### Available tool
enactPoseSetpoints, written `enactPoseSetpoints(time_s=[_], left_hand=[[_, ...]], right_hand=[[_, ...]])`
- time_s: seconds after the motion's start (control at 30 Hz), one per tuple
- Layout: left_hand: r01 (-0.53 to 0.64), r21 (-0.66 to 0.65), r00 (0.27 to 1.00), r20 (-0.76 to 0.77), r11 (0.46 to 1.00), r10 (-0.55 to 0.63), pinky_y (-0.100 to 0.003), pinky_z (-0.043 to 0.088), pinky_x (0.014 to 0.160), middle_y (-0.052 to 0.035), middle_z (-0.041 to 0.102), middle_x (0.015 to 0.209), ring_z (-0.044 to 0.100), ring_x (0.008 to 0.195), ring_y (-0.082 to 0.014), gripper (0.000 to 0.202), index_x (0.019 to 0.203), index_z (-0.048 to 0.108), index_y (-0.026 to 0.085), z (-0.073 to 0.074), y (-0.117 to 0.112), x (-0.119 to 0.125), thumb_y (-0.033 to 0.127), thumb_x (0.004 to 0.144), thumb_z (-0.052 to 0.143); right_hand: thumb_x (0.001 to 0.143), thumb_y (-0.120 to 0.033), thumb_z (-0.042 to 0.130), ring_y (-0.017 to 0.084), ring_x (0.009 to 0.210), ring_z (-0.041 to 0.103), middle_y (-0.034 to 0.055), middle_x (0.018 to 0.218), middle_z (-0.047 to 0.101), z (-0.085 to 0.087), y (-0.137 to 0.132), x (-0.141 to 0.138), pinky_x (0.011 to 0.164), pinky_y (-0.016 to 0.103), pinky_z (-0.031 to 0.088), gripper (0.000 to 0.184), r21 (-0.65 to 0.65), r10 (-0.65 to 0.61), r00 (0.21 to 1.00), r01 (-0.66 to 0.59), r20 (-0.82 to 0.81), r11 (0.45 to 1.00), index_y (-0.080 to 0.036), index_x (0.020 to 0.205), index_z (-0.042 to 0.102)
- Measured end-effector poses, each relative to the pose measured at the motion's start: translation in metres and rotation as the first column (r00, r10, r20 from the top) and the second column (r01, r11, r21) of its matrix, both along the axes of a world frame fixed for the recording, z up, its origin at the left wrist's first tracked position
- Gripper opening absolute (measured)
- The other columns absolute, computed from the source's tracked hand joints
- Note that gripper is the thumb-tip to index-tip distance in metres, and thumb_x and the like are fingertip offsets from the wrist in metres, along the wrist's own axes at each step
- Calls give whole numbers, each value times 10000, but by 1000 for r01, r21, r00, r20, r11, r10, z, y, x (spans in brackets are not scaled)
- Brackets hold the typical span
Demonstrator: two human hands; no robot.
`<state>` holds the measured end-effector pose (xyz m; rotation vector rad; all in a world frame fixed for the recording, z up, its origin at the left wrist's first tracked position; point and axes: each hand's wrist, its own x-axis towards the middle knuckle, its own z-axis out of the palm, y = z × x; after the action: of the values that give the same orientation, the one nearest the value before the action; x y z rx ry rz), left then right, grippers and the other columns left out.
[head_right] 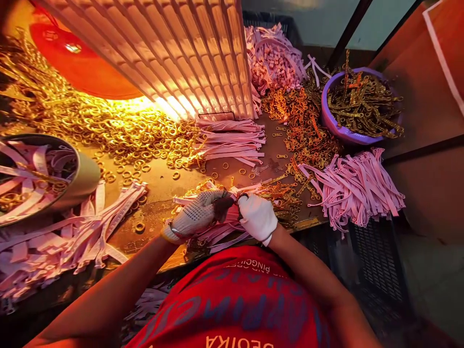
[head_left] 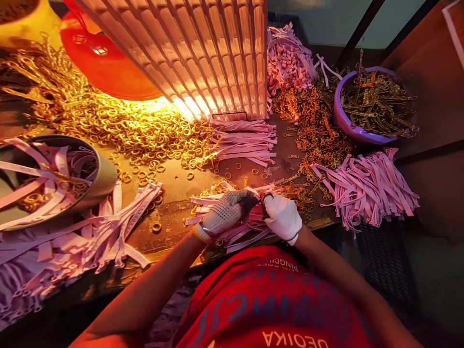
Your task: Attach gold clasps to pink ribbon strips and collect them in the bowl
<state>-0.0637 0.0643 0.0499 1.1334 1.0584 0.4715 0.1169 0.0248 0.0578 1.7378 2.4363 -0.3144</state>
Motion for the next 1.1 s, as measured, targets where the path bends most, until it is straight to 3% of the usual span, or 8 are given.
enactPoseSetpoints(time_s=[0.13,0.3,0.47,0.6,0.83,0.97,1.03,1.1], left_hand=[[91,-62,996,14,994,-91,-214,315,416,4,536,507,439,418,-105,375,727,570,175,-8,-10,3,519,875,568],[140,258,982,-159,956,-100,-227,414,553,-43,665,705,558,640,-148,247,725,639,164,-18,-22,11,394,810,610],[-31,20,998,-45,999,31,-207,312,443,7,560,565,425,471,-96,356,727,599,155,-18,-27,15,491,848,605],[-69,-117,996,52,991,76,-202,275,409,4,573,550,402,430,-84,361,771,636,137,-16,-35,17,494,817,662],[-75,-142,995,58,987,84,-193,303,433,0,574,512,423,426,-87,308,750,672,134,-16,-46,21,440,782,652],[69,39,988,-139,997,-63,-217,391,488,-36,667,610,517,494,-126,289,816,751,147,-4,-30,-1,389,790,595],[210,164,939,-307,964,-153,-241,471,583,-56,751,780,619,622,-166,284,880,785,175,10,-15,-22,363,793,591],[300,229,857,-492,926,-156,-272,517,683,-50,781,909,674,740,-201,314,963,801,208,24,4,-43,352,823,559]], right_hand=[[826,-112,516,235,818,630,148,941,684,-4,-4,2,650,300,413,179,5,11,1000,-11,23,1000,-156,983,589],[811,-94,504,236,889,662,116,940,695,1,-6,6,706,285,442,260,-124,-67,997,70,30,990,-151,1050,590],[888,-135,480,235,990,683,131,1089,710,18,-2,11,795,283,476,303,-199,-12,997,-4,-80,980,-140,1180,560],[872,-119,482,252,914,719,129,1016,741,21,-1,15,729,293,491,328,-249,11,1000,-12,-4,968,-135,1194,544],[865,-108,465,285,904,731,173,964,735,8,-9,15,708,324,520,309,-273,250,968,-237,13,932,-100,1166,536],[907,-148,452,286,893,732,174,973,743,11,-1,10,719,328,518,283,-278,286,958,-275,-3,920,-111,1173,539],[926,-180,453,284,893,729,167,974,744,11,1,9,726,325,511,269,-249,235,972,-233,-21,940,-120,1171,546],[945,-202,457,268,896,724,155,970,744,11,-1,11,735,307,498,251,-226,125,991,-131,-42,965,-125,1163,555]])
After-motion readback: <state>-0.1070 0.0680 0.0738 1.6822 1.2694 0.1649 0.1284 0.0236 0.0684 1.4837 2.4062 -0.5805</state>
